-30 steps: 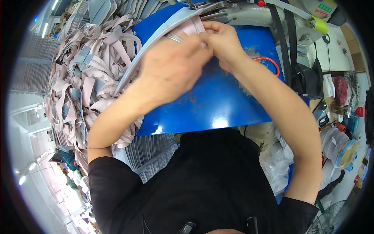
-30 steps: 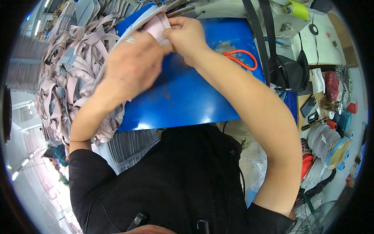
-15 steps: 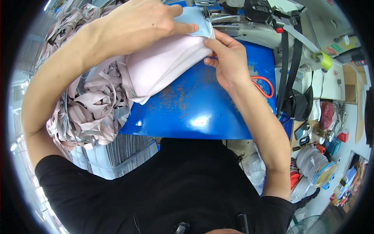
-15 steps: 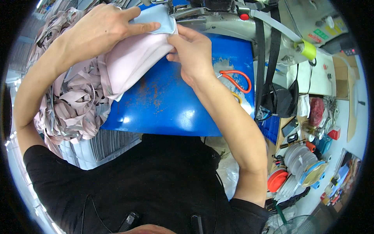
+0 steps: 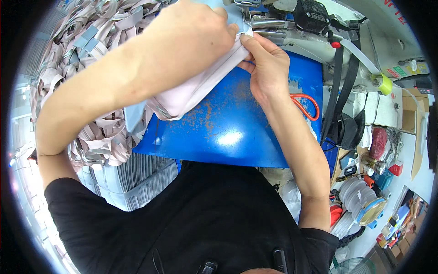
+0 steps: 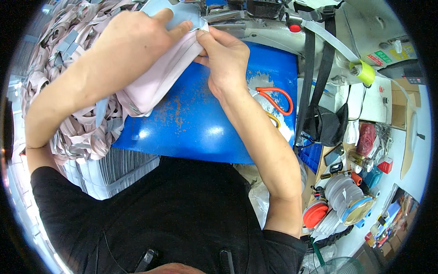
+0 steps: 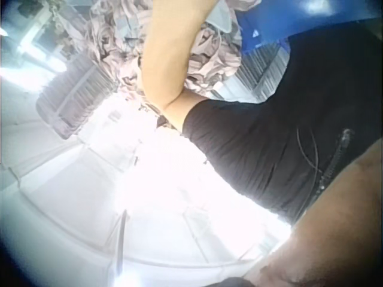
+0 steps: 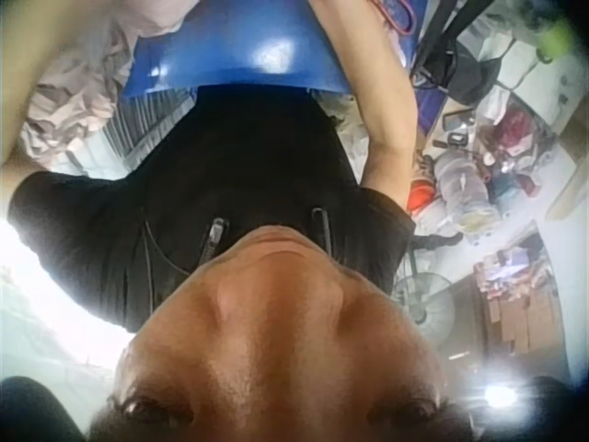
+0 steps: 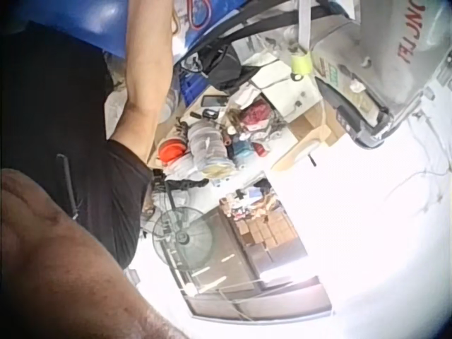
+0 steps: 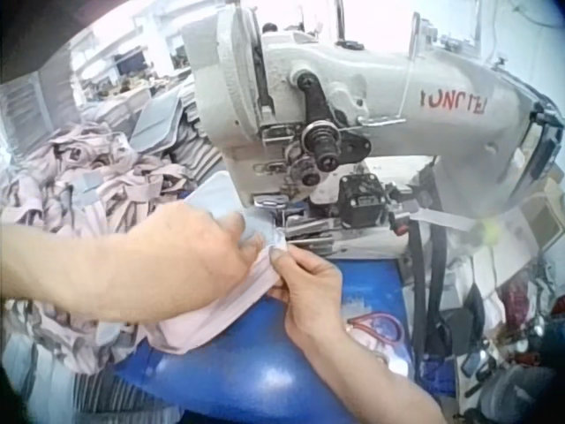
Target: The person sews the edges of light blue fabric pouches using an industrial sewing machine. They repeatedly pick up pouches, align them under the presser foot, sew along the edges, and trim excess thread with scissors. The finished pouches are stacked on the table.
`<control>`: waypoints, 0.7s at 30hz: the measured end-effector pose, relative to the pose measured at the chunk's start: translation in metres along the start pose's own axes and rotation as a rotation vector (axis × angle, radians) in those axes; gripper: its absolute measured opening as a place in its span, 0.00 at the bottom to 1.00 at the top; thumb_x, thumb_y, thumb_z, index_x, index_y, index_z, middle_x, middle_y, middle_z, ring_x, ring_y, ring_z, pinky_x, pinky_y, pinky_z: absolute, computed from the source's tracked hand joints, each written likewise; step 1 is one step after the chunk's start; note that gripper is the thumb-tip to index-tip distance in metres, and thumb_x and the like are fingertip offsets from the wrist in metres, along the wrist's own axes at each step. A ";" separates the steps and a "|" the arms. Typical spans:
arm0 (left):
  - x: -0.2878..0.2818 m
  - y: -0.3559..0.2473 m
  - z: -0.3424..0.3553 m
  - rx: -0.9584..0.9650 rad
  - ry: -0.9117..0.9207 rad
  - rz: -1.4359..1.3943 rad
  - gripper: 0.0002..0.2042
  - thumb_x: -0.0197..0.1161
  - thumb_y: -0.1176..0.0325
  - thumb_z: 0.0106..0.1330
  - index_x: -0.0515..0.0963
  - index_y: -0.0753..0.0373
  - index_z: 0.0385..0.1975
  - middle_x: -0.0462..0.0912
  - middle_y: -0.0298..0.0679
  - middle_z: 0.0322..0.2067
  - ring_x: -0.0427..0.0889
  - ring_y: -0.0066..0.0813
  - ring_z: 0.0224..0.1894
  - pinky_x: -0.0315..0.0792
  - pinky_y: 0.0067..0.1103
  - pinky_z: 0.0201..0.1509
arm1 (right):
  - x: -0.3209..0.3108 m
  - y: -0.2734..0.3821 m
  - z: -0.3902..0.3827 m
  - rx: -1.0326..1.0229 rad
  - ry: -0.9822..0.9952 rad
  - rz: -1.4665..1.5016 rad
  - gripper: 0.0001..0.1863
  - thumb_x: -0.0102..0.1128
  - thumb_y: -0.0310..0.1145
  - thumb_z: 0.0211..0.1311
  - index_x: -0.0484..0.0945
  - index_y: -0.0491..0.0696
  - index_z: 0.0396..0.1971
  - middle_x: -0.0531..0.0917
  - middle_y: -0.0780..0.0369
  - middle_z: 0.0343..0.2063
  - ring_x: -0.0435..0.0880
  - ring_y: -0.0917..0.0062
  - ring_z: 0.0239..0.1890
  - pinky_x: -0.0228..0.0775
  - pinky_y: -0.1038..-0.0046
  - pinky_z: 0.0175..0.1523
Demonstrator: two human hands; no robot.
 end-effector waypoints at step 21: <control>0.012 -0.081 -0.029 -0.474 -0.419 -0.734 0.24 0.70 0.65 0.53 0.78 0.66 0.52 0.82 0.48 0.51 0.84 0.52 0.48 0.79 0.35 0.48 | -0.058 -0.022 -0.089 -0.186 0.153 -0.337 0.18 0.64 0.19 0.64 0.83 0.40 0.54 0.81 0.61 0.47 0.82 0.81 0.45 0.76 0.78 0.50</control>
Point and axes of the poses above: each hand's wrist, its own z-axis towards the middle knuckle, its own x-axis out of the palm, y = z × x, the point moved 7 cm from there along z, towards the middle knuckle
